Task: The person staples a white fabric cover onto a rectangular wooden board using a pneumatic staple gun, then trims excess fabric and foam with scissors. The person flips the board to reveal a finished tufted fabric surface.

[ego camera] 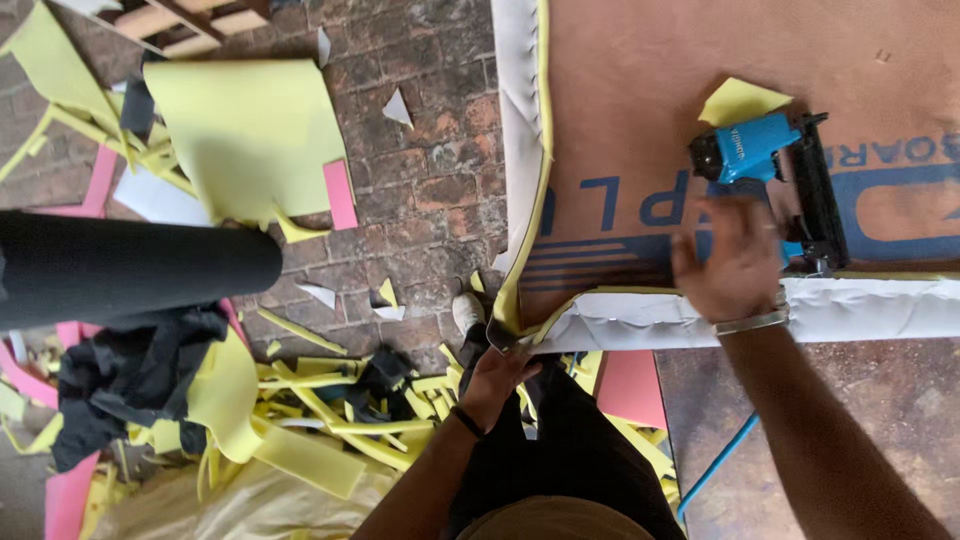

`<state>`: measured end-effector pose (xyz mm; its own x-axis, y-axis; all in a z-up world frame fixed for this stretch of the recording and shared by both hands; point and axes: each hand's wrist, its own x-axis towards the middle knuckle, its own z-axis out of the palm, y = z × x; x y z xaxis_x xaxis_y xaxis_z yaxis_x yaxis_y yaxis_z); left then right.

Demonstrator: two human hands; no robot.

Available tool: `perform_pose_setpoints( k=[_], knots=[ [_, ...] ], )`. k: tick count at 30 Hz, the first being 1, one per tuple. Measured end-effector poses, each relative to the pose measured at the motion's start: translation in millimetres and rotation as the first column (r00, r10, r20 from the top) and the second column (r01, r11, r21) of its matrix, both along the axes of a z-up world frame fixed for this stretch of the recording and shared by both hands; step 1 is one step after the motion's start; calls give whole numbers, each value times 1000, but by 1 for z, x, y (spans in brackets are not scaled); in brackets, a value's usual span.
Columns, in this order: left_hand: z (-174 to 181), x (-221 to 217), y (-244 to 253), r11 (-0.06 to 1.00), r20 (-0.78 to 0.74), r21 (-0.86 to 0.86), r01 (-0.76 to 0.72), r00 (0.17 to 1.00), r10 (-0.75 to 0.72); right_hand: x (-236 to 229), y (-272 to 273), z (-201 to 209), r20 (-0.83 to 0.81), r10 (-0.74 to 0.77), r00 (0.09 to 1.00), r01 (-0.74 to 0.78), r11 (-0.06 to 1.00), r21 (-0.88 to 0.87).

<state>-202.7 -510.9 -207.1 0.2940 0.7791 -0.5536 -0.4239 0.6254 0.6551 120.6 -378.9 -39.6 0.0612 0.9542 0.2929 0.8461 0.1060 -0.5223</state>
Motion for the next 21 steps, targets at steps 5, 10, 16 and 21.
perform_pose_setpoints(
  k=[5,10,16,21],
  knots=[
    [-25,58,6,973,50,89,-214,976,210,-57,-3,2,-96,329,939,-330,789,-518],
    [-7,80,9,940,192,82,-331,931,311,-88,10,3,-530,222,818,-575,327,-750],
    [-5,111,15,905,240,55,-423,885,399,-103,13,-13,-529,227,818,-558,86,-826],
    [2,108,11,837,-169,315,-447,841,513,-115,9,-19,-560,116,820,-571,106,-814]
  ],
)
